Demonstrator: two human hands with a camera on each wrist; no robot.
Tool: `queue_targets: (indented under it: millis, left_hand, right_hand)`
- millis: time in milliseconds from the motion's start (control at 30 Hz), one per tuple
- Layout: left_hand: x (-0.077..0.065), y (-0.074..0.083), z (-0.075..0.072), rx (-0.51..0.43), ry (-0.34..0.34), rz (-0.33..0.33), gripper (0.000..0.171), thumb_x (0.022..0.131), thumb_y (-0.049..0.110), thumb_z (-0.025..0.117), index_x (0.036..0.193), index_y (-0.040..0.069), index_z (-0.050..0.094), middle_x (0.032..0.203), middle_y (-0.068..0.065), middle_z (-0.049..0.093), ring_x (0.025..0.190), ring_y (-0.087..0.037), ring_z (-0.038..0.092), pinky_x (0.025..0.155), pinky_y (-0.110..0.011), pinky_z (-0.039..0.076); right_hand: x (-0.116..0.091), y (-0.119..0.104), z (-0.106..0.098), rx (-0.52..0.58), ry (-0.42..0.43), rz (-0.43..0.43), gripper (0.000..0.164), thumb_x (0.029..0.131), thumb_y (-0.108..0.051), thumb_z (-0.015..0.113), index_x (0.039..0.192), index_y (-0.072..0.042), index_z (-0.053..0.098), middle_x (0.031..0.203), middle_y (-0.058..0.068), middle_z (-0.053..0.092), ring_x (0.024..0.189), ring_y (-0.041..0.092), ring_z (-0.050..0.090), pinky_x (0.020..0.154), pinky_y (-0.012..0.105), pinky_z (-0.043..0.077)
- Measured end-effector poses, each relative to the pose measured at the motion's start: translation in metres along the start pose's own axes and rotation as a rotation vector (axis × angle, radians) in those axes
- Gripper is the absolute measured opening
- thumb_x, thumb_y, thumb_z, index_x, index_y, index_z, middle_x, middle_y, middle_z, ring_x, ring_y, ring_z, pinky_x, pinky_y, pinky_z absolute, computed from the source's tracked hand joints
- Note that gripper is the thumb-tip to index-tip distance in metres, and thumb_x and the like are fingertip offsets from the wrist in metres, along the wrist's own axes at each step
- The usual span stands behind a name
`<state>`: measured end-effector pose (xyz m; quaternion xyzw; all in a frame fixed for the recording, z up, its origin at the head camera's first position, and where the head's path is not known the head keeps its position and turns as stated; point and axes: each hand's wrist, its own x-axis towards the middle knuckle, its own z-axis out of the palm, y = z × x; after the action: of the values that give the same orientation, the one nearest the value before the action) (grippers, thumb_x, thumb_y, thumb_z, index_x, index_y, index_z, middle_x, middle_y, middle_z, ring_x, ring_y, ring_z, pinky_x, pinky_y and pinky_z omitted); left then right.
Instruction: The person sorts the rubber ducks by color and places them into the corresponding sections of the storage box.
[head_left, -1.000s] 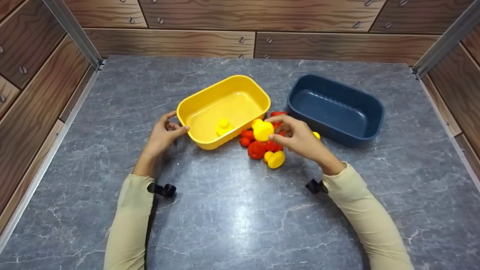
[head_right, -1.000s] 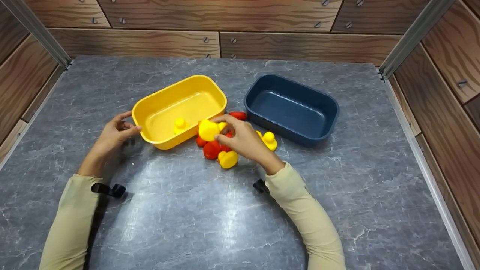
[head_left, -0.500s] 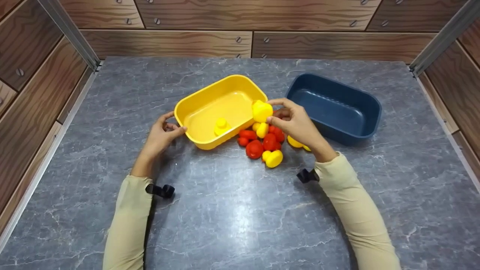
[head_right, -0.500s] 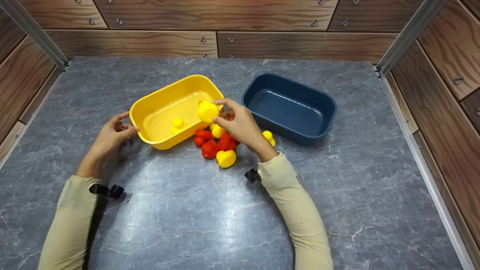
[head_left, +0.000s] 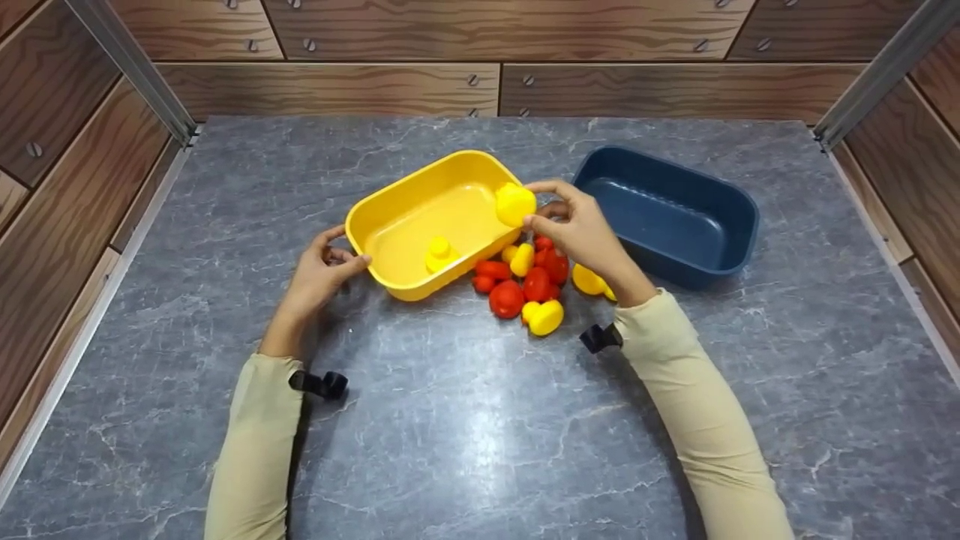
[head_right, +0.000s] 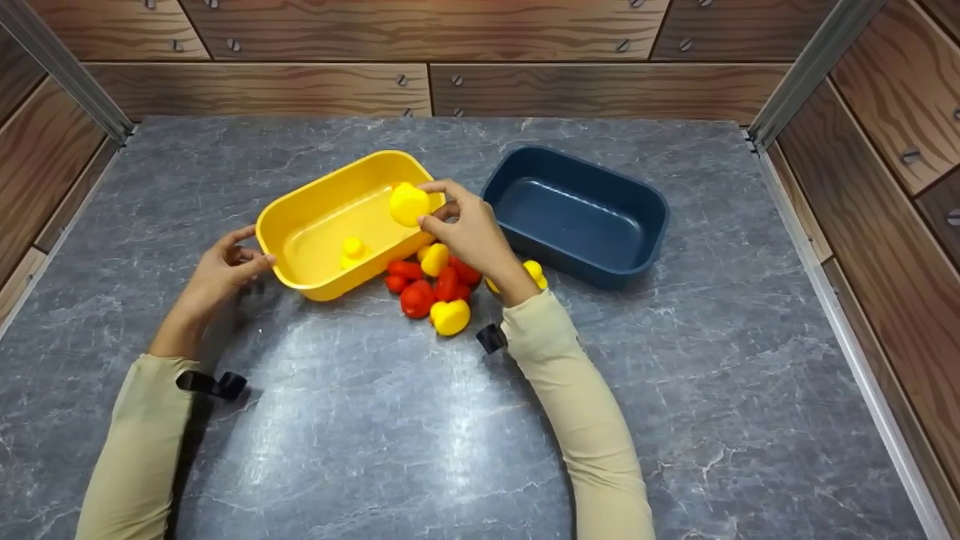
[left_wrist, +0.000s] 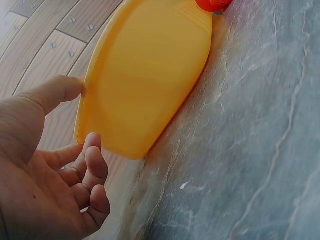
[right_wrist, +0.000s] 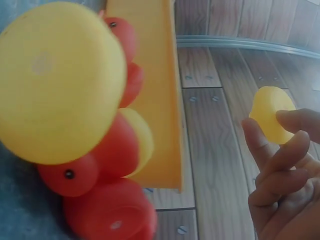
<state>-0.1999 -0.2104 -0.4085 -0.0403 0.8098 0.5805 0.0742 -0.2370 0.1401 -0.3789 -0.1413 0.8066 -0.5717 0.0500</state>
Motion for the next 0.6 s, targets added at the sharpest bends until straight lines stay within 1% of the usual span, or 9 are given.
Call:
queue_targets:
  millis: [133, 233, 333, 400, 500, 600]
  left_hand:
    - [0.002, -0.004, 0.000, 0.004, 0.004, 0.009, 0.070, 0.089, 0.016, 0.067, 0.147, 0.000, 0.032, 0.089, 0.001, 0.052, 0.068, -0.006, 0.048, 0.059, -0.019, 0.042]
    - [0.010, -0.014, -0.002, -0.003, 0.007, 0.017, 0.071, 0.088, 0.017, 0.069, 0.147, 0.001, 0.033, 0.089, 0.001, 0.052, 0.067, -0.006, 0.048, 0.057, -0.019, 0.040]
    - [0.018, -0.026, -0.002, -0.005, 0.013, 0.022, 0.072, 0.087, 0.019, 0.070, 0.147, 0.003, 0.033, 0.089, 0.002, 0.053, 0.068, -0.005, 0.048, 0.058, -0.018, 0.040]
    - [0.021, -0.030, -0.001, -0.005, 0.021, 0.028, 0.072, 0.087, 0.019, 0.070, 0.147, 0.004, 0.034, 0.087, 0.003, 0.053, 0.069, -0.004, 0.049, 0.059, -0.017, 0.041]
    - [0.023, -0.033, 0.000, -0.002, 0.036, 0.040, 0.070, 0.087, 0.020, 0.071, 0.145, 0.003, 0.036, 0.086, 0.005, 0.053, 0.071, -0.003, 0.049, 0.061, -0.017, 0.041]
    - [0.023, -0.033, 0.000, -0.007, 0.044, 0.045, 0.069, 0.086, 0.019, 0.071, 0.144, 0.003, 0.037, 0.086, 0.004, 0.053, 0.070, -0.004, 0.049, 0.060, -0.017, 0.041]
  right_hand:
    - [0.005, 0.005, 0.004, -0.015, -0.004, 0.043, 0.037, 0.091, -0.016, 0.065, 0.128, -0.012, 0.058, 0.090, 0.017, 0.066, 0.045, 0.010, 0.040, 0.045, 0.019, 0.038]
    - [0.010, 0.007, 0.008, -0.036, -0.001, 0.061, 0.037, 0.092, -0.016, 0.065, 0.128, -0.013, 0.058, 0.089, 0.014, 0.066, 0.048, 0.012, 0.045, 0.046, 0.018, 0.038]
    - [0.013, 0.007, 0.012, -0.050, -0.002, 0.076, 0.038, 0.091, -0.016, 0.065, 0.129, -0.013, 0.058, 0.090, 0.016, 0.067, 0.052, 0.015, 0.049, 0.046, 0.018, 0.039]
    - [0.015, 0.006, 0.014, -0.060, -0.004, 0.090, 0.039, 0.091, -0.016, 0.065, 0.130, -0.014, 0.057, 0.092, 0.017, 0.068, 0.055, 0.017, 0.051, 0.047, 0.017, 0.040]
    - [0.018, 0.004, 0.017, -0.070, -0.010, 0.096, 0.040, 0.092, -0.016, 0.065, 0.130, -0.014, 0.056, 0.095, 0.020, 0.068, 0.056, 0.016, 0.051, 0.048, 0.017, 0.041]
    - [0.020, 0.003, 0.020, -0.070, -0.013, 0.098, 0.039, 0.092, -0.017, 0.065, 0.130, -0.014, 0.056, 0.095, 0.021, 0.068, 0.054, 0.013, 0.050, 0.049, 0.017, 0.041]
